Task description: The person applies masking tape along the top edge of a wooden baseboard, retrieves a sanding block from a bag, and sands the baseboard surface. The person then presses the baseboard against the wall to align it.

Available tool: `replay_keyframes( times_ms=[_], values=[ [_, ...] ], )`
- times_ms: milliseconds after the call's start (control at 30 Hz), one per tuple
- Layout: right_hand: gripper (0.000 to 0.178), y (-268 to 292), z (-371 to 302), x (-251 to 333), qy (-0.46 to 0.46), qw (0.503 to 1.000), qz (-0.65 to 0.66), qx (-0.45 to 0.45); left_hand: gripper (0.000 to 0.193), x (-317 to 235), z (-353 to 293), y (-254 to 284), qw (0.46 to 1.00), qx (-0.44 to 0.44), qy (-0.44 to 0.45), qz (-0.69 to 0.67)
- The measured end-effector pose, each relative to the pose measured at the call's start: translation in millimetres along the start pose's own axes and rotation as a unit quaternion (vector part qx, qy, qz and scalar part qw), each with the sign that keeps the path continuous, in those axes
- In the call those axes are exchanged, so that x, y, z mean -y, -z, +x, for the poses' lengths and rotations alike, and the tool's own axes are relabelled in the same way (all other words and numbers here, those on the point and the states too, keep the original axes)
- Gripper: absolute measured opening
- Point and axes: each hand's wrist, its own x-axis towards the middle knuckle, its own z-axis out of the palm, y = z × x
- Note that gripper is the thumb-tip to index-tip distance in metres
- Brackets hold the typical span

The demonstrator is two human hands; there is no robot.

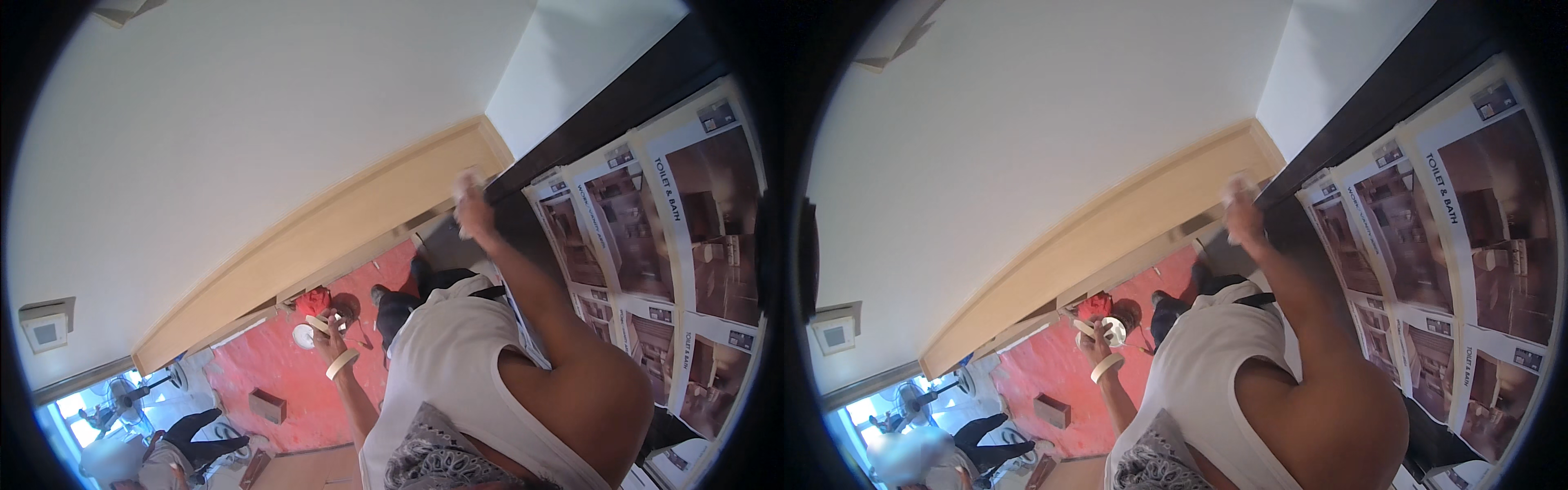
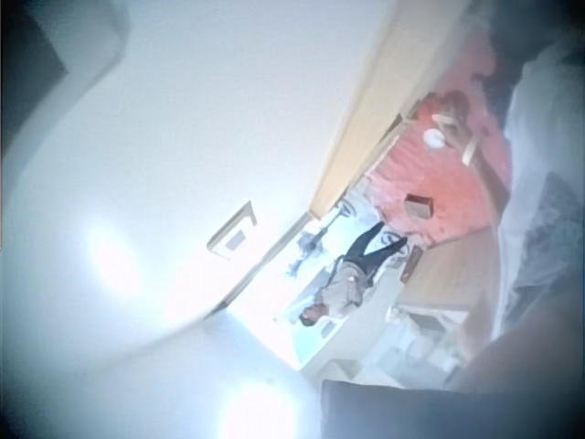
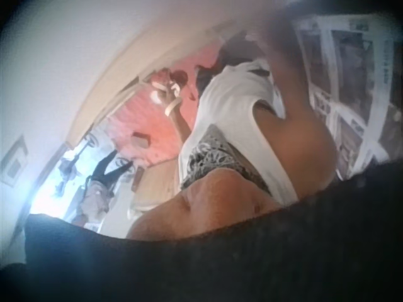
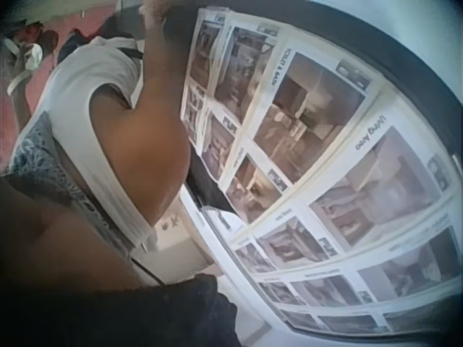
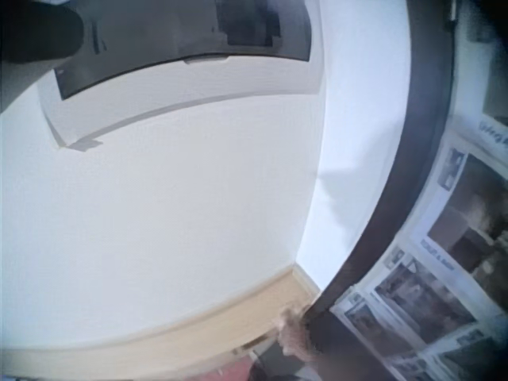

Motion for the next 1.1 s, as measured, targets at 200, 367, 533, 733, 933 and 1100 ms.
replay_keyframes(
  times_ms=[200,367,533,733,933,1100],
  values=[
    [0.047,2,-24,76,0.294,0.947,-0.007,0.130,0.033,4,1,-3,0.999,0.011,0.033,-0.029],
    [0.037,44,101,14,0.060,0.983,-0.153,0.086,0.033,-16,1,-15,0.999,0.032,0.015,-0.032],
    [0.044,6,123,-52,0.152,0.951,-0.207,-0.173,0.034,-13,4,-19,0.999,0.037,0.022,0.010],
    [0.061,2,119,-16,0.029,0.976,-0.206,0.059,0.032,-5,17,-29,0.998,0.058,0.018,-0.009],
    [0.061,49,124,-4,0.091,0.973,-0.209,-0.045,0.035,-38,14,-39,0.999,0.046,0.003,0.004],
    [0.066,31,115,-2,-0.002,0.963,-0.268,0.016,0.032,-14,16,-24,0.999,0.035,-0.005,0.015]
  ],
)
